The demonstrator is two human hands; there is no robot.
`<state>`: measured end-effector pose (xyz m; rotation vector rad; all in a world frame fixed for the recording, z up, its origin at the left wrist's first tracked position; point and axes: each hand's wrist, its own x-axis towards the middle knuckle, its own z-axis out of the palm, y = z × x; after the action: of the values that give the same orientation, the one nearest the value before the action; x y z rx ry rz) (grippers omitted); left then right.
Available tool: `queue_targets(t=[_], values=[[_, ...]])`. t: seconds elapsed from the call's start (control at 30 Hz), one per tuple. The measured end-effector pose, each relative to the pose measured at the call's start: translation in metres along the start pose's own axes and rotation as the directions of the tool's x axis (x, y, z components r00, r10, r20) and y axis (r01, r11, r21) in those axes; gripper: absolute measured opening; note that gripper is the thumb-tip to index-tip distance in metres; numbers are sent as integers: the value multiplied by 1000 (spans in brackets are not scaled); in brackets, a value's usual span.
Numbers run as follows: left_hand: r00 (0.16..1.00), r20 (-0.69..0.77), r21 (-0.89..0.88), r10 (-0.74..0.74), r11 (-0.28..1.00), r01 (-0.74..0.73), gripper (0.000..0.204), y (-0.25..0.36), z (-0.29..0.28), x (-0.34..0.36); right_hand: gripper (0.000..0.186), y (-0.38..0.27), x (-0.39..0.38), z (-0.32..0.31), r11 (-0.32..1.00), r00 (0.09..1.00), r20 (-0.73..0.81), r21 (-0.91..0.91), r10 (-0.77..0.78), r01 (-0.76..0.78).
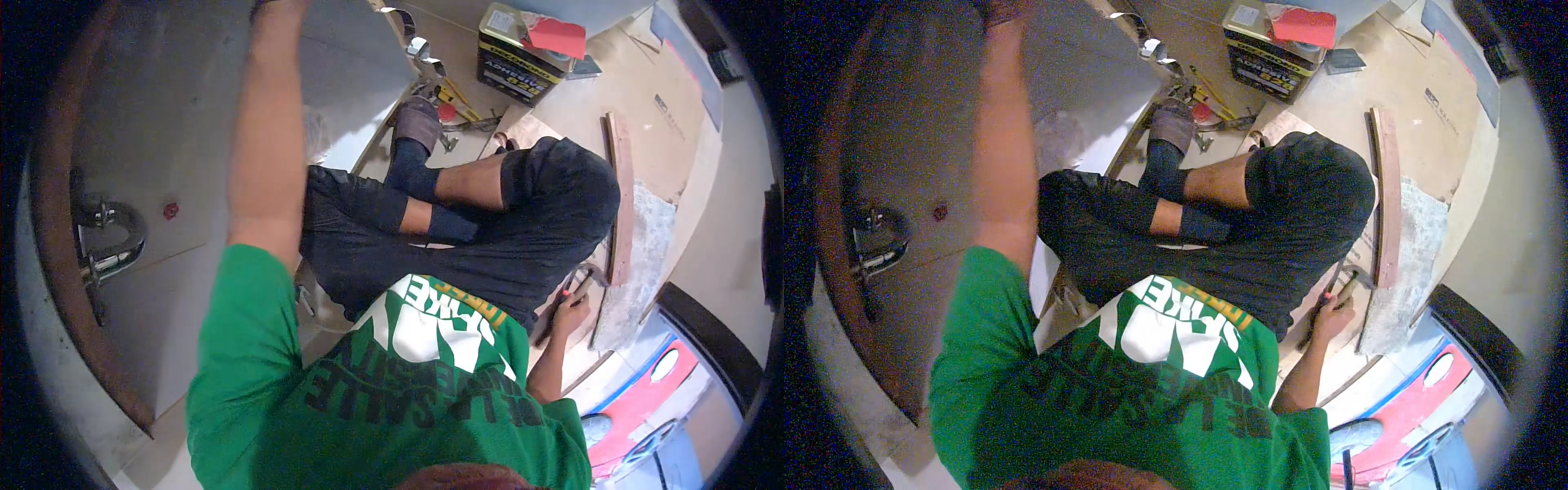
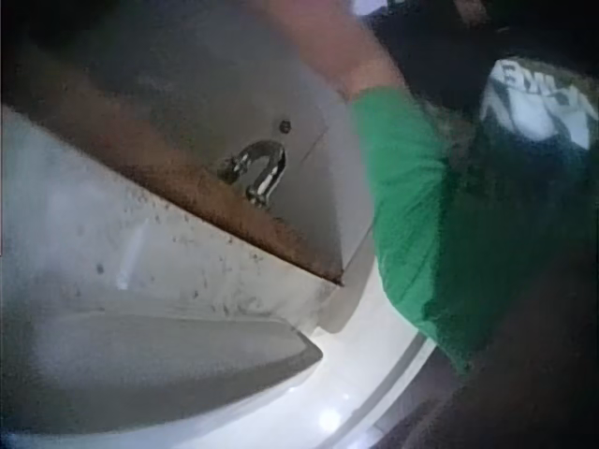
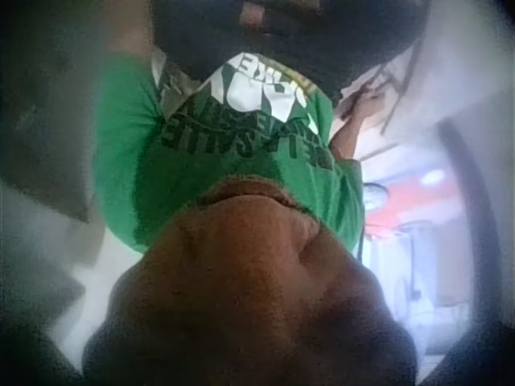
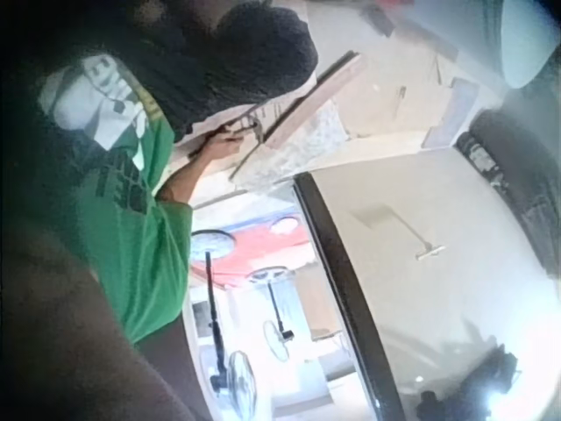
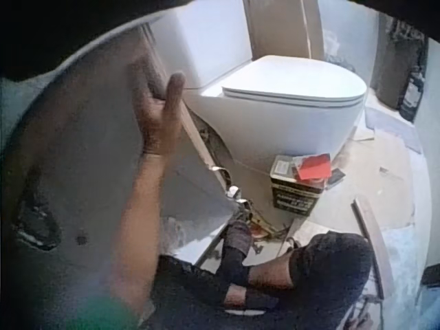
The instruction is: The person installs a curved wooden trim piece along the edge of a bathtub. They use a hammer to tap the trim into place, then use a power drill to secure it with screws. The person also uses a utility knife to trim excess material from the trim piece.
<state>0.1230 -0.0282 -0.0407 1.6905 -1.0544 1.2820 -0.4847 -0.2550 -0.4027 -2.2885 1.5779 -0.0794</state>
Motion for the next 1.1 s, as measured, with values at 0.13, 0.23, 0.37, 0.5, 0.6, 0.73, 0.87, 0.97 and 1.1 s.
queue_targets(t=[0.13, 0.23, 0.37, 0.5, 0.6, 0.73, 0.87, 0.97, 1.1], values=[[995, 63, 67, 80, 994, -84, 69, -40, -6, 0, 49, 20, 5, 6, 1000, 1000, -11, 20, -16, 16], [971, 117, 190, 208, 955, -227, 66, -64, -22, 7, 51, 17, 12, 10, 998, 998, 30, -50, 50, -49], [951, 120, 215, 286, 927, -306, 63, -85, -20, 13, 51, 29, 16, 15, 994, 993, 61, -43, 101, -98], [999, -35, 92, -23, 995, 26, 69, -128, -13, 5, 48, 24, 17, 18, 998, 1000, -11, -56, 4, -5], [930, -82, -65, -360, 933, 355, 74, -176, -19, -10, 47, 16, 13, 17, 999, 997, 62, 29, 44, -45], [531, -5, -511, -848, 458, 727, 71, -169, -24, -22, 45, 36, 15, 17, 993, 995, -45, -81, -94, 90], [384, 204, -21, -900, 389, 921, 65, -214, -60, -88, 47, 5, 16, 9, 999, 998, 42, -11, 37, -36], [179, 342, 36, -923, 203, 979, 52, -224, -88, -205, 49, 21, 18, 11, 995, 998, -10, -74, -69, 68], [-49, 508, -106, -860, -120, 987, 44, -210, -82, -330, 56, 1, 19, 1, 1000, 989, 149, 12, -7, 6]])
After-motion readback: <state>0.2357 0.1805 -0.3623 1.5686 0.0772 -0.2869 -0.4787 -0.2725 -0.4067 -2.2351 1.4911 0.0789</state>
